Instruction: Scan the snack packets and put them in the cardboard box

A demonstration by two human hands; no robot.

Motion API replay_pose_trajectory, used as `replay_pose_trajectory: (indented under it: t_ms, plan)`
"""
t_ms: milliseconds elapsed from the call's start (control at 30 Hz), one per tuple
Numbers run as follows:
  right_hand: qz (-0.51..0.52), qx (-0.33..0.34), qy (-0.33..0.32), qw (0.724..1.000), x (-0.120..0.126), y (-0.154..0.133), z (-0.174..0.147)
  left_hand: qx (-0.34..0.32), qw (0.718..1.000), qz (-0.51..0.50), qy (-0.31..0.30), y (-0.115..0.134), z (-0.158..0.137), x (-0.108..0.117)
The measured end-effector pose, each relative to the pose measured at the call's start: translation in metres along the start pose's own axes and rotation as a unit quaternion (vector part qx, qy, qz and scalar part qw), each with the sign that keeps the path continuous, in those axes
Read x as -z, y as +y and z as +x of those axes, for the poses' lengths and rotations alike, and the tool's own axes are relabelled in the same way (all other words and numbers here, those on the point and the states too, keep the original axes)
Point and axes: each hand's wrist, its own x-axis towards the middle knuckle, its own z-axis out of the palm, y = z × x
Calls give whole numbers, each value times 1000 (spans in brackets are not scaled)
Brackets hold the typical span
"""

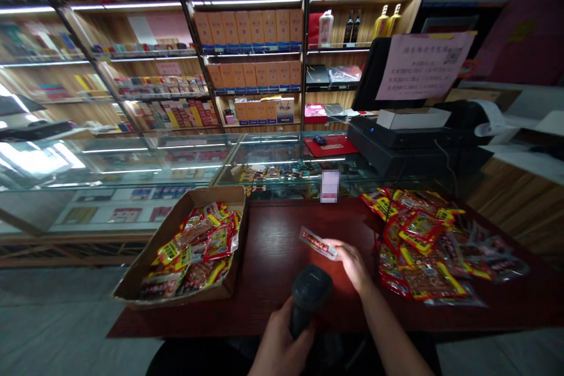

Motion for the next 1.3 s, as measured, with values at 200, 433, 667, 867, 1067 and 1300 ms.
replay_pose_trajectory:
  t_ms: [200,433,667,867,1067,1300]
  plan:
    - [19,-7,-14,1000,-1,0,-1,-8,1000,-14,-12,-3,7,-2]
    - [57,-30,-15,998,-3,0,-1,-7,1000,-8,-21,-7,24,-13]
    - [59,-38,-19,997,-3,0,2,-10,1000,-4,-7,-13,36,-20]
    - [-15,8,-12,1000,-2,2,4,0,1000,-13,-16,-9,42,-25]
    - [-3,-3,12,1000,0,-2,7,36,998,-37,18,-27,38,-13]
    - [68,-21,-91,993,-81,-50,10,92,981,-118,120,-44,39,12]
